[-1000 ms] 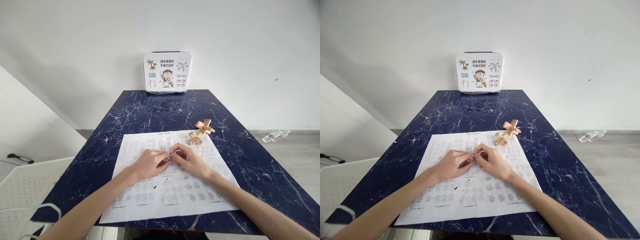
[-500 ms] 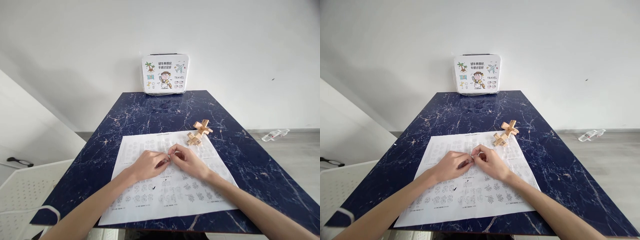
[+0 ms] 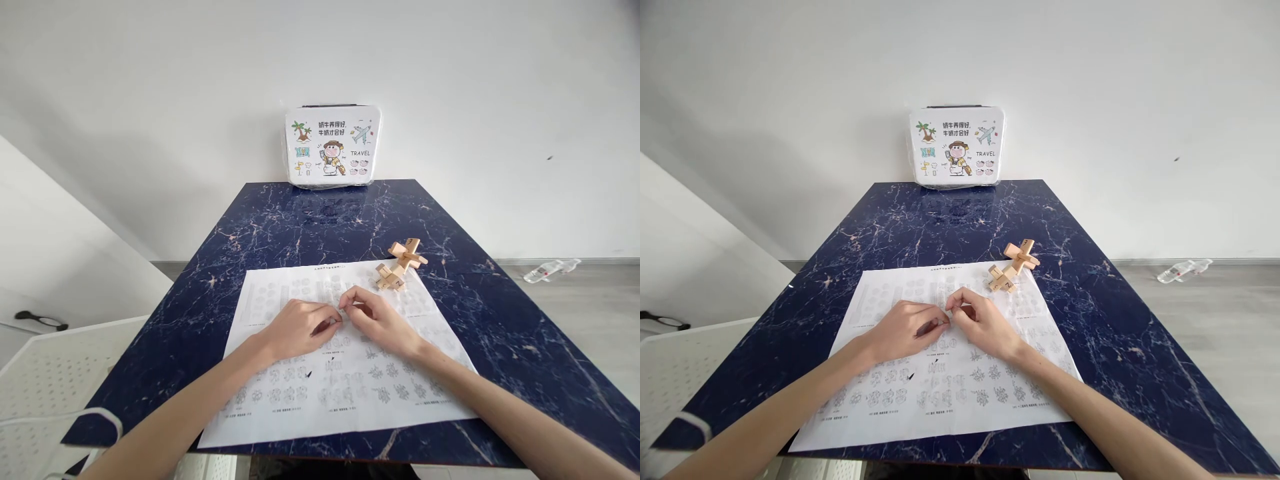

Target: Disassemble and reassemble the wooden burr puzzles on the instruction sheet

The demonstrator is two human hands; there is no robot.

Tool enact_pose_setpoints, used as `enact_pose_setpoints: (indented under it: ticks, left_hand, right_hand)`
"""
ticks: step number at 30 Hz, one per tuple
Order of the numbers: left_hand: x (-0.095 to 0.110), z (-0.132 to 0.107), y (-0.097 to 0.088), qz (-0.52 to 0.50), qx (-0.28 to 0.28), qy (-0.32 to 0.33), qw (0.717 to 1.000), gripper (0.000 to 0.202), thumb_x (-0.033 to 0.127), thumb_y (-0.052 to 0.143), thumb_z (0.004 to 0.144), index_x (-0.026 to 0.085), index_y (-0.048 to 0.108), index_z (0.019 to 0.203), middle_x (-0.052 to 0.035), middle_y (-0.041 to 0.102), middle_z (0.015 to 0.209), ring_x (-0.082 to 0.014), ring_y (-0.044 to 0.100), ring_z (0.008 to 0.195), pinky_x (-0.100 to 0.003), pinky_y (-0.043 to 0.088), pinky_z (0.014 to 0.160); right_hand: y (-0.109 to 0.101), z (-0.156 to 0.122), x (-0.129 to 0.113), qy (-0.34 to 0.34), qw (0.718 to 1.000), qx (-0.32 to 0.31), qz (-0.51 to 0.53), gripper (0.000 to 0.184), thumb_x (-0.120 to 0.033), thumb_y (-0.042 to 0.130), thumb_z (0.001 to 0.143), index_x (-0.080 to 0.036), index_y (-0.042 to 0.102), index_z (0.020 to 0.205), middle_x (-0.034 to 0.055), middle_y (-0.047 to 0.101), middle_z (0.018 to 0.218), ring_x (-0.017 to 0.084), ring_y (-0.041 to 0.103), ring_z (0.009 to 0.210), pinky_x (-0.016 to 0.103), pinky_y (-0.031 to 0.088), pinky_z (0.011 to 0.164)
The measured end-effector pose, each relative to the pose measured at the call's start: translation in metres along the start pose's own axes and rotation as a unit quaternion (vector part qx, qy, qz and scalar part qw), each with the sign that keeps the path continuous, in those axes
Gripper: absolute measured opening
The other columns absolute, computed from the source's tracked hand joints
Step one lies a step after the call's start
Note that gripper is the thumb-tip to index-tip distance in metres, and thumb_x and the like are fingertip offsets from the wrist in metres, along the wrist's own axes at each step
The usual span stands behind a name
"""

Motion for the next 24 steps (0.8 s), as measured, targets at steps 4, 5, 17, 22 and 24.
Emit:
enact_pose_setpoints:
  ticks: [4,5,17,22,24]
  left_hand:
    - [0.001,0.0,0.0,0.0,0.001,-0.001,1.0,0.015,0.023,0.058,0.104,0.019,0.071,0.097,0.0023,0.076,0.078,-0.0115,0.063,0.055,-0.026,0.045,0.057]
    - [0.001,0.001,-0.001,0.001,0.001,-0.002,1.0,0.015,0.023,0.059,0.103,0.019,0.071,0.096,0.0023,0.076,0.077,-0.0114,0.063,0.054,-0.026,0.045,0.057]
    - [-0.001,-0.001,-0.001,-0.01,-0.009,-0.004,1.0,0.016,0.023,0.058,0.104,0.019,0.073,0.102,0.0009,0.08,0.086,-0.0122,0.07,0.063,-0.025,0.051,0.06]
    - [0.0,0.0,-0.002,-0.032,-0.007,0.009,0.999,0.019,0.022,0.056,0.105,0.017,0.073,0.099,-0.0002,0.079,0.081,-0.0107,0.067,0.058,-0.024,0.049,0.055]
    - [0.0,0.0,-0.002,-0.038,-0.007,0.013,0.999,0.019,0.022,0.055,0.105,0.017,0.073,0.099,-0.0002,0.078,0.081,-0.0101,0.066,0.057,-0.023,0.049,0.054]
  right_hand:
    - [0.0,-0.001,-0.002,0.003,1.0,0.0,-0.001,0.012,-0.026,0.051,0.092,-0.021,0.061,0.097,-0.0022,0.052,0.077,0.013,0.038,0.06,0.029,0.031,0.055]
    - [0.0,-0.001,-0.002,0.001,1.0,0.0,-0.001,0.012,-0.026,0.051,0.092,-0.021,0.061,0.096,-0.002,0.052,0.077,0.013,0.038,0.06,0.029,0.031,0.055]
    - [-0.019,-0.006,-0.008,-0.135,0.973,0.176,-0.068,0.012,-0.024,0.054,0.096,-0.024,0.064,0.09,-0.0002,0.058,0.073,0.016,0.048,0.061,0.032,0.038,0.058]
    - [-0.051,-0.002,-0.005,-0.173,0.914,0.352,-0.109,0.011,-0.027,0.055,0.101,-0.025,0.064,0.094,0.0038,0.066,0.087,0.018,0.055,0.067,0.035,0.044,0.064]
    - [-0.067,0.003,0.001,-0.174,0.885,0.412,-0.131,0.009,-0.029,0.057,0.101,-0.024,0.064,0.099,0.0048,0.067,0.093,0.02,0.058,0.074,0.036,0.047,0.069]
Point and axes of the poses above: each hand's wrist, its own z-axis towards the middle knuckle, its own y-axis out of the palm, x = y × z, the point moved 2 cm from there along z, towards the middle knuckle
